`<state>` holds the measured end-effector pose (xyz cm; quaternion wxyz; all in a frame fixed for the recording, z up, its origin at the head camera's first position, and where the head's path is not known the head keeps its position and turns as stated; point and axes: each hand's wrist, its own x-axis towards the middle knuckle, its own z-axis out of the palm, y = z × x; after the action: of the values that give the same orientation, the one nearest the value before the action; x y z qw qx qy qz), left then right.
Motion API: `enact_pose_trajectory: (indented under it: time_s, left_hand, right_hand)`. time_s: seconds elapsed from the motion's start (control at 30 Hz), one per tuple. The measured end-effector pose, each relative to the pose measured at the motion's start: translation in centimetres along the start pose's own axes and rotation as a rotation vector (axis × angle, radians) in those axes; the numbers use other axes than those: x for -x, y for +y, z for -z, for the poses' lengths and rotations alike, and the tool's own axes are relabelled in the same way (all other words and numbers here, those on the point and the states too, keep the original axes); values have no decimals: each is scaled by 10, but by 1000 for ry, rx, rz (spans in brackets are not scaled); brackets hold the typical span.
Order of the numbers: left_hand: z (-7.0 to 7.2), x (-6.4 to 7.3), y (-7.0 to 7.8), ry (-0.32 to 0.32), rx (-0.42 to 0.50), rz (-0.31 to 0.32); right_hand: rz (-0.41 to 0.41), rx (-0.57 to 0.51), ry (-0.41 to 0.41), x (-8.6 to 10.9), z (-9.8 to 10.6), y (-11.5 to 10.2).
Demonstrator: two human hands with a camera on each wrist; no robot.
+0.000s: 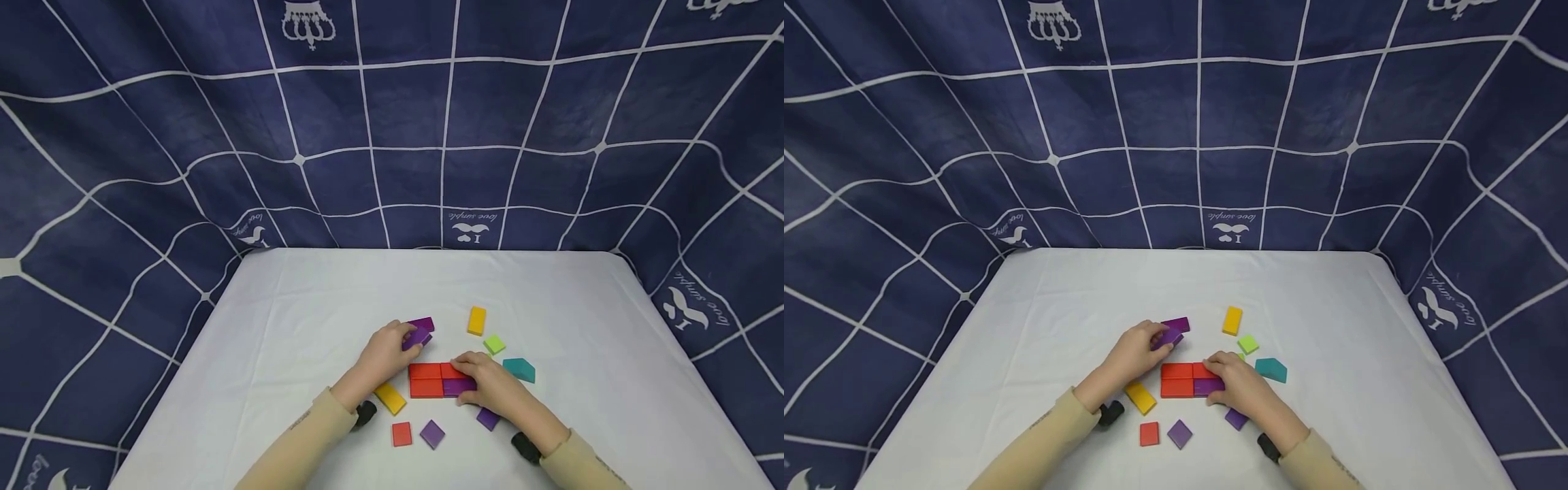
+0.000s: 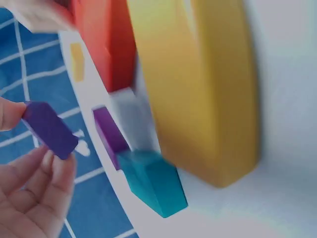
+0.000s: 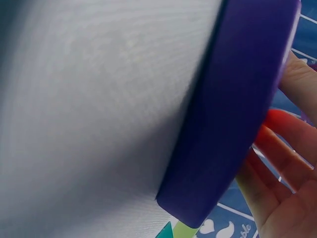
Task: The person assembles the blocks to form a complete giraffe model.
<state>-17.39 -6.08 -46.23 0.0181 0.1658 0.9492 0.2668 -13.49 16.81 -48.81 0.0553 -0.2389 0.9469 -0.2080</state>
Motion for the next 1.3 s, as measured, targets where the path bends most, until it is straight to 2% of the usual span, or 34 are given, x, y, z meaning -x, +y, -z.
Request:
enact_pose_trajectory:
  time_s: [0.13, 0.2, 0.3, 0.5, 0.63, 0.73, 1.03, 1.17, 1.3]
  left_hand:
    - [0, 27, 4, -73, 96, 6]
    - [-3, 40, 5, -101, 111, -14]
    - [-9, 56, 7, -119, 85, -54]
    - [-17, 74, 11, -154, -9, -92]
    - [-19, 82, 12, -194, -47, -112]
    - [-21, 86, 12, -200, -62, -106]
    - [-27, 90, 20, -138, -72, 18]
    - [-30, 88, 22, -143, -76, 51]
    - [-28, 92, 20, -170, -11, 72]
  right_hand:
    - [6, 4, 5, 0, 0, 0]
    - [10, 8, 9, 0, 0, 0]
    - [8, 10, 13, 0, -1, -1]
    - [9, 13, 11, 0, 0, 0]
    - [14, 18, 7, 0, 0, 0]
    - [7, 16, 3, 0, 1, 0]
    - [3, 16, 6, 0, 0, 0]
    - [4, 16, 14, 0, -1, 0]
    - [12, 10, 8, -1, -1, 1]
